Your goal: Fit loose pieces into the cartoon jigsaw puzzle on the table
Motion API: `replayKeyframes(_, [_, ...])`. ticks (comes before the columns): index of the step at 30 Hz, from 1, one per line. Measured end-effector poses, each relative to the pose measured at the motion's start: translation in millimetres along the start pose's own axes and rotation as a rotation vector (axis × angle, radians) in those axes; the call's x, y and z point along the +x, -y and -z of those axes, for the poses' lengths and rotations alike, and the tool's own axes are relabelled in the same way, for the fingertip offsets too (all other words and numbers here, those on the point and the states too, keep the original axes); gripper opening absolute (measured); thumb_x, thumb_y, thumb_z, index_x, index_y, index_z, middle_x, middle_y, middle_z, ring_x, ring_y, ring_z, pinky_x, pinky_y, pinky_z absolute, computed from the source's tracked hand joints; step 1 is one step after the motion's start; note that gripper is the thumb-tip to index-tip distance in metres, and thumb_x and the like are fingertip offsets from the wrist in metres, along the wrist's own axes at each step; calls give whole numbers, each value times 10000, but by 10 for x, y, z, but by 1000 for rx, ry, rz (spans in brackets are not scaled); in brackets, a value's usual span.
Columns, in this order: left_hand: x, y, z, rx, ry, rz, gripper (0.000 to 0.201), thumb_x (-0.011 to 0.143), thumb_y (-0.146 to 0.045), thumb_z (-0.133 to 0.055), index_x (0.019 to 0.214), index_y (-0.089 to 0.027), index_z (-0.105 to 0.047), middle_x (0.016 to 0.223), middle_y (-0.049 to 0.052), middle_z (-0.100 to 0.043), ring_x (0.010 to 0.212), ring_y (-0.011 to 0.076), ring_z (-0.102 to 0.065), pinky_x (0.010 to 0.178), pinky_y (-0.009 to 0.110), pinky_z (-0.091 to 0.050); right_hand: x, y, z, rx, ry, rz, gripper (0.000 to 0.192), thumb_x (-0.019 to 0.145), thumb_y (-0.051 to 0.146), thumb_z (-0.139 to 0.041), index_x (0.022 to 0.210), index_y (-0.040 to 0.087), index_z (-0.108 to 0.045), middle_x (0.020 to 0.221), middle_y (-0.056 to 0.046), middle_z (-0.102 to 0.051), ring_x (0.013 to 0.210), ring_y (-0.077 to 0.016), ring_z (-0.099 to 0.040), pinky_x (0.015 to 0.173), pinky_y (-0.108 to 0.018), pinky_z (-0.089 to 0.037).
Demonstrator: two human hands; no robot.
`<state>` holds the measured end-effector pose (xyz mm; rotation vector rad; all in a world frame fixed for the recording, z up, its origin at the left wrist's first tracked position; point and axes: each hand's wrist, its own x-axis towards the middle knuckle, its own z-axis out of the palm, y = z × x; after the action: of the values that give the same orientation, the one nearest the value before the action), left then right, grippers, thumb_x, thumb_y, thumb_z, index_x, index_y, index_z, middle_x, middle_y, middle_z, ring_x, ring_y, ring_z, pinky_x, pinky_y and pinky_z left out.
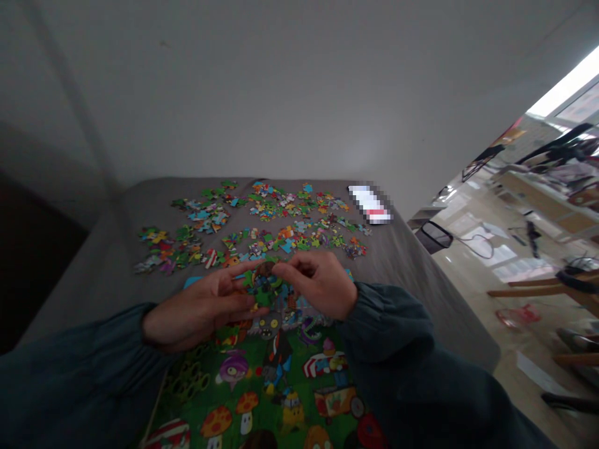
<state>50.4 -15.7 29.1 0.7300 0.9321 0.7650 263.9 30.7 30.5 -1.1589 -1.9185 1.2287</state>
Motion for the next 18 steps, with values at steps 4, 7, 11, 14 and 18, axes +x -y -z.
replayKeyframes(4, [3, -12, 7, 12, 13, 23, 692, 714, -198, -883, 1359, -274, -644, 605, -108, -517, 538, 62, -549, 907, 375, -613, 68, -43, 29, 38, -108, 22, 331, 853, 440, -754, 1029, 176, -660, 799, 11, -658, 630, -94, -554, 591, -237, -446])
replayKeyframes(7, [7, -13, 28, 3, 13, 24, 792, 691, -223, -910, 1413, -295, -594, 639, -110, -532, 565, 59, -555, 934, 388, -602, 107, -108, 14, 153, 60, -85, 260, 858, 394, -747, 955, 174, -650, 772, 21, -641, 618, -88, -542, 595, -235, -467])
replayKeyframes(11, [12, 1, 66, 70, 32, 19, 857, 737, -236, -873, 1501, -333, -498, 680, -89, -586, 612, 90, -614, 886, 347, -600, 123, -158, 12, 223, 139, -171, 218, 868, 374, -735, 841, 173, -657, 646, 51, -582, 525, -74, -474, 504, -217, -405])
replayKeyframes(14, [17, 8, 82, 123, 52, 13, 844, 759, -243, -846, 1518, -321, -484, 696, -62, -625, 645, 123, -657, 844, 332, -602, 124, -155, 32, 231, 150, -169, 208, 862, 349, -744, 802, 169, -659, 616, 59, -567, 513, -69, -468, 500, -213, -399])
replayKeyframes(18, [21, 0, 80, 134, 46, 18, 836, 757, -255, -844, 1510, -335, -492, 713, -72, -638, 657, 116, -667, 896, 345, -600, 134, -146, 66, 208, 166, -159, 203, 887, 341, -717, 802, 164, -666, 599, 59, -562, 515, -75, -491, 505, -212, -403])
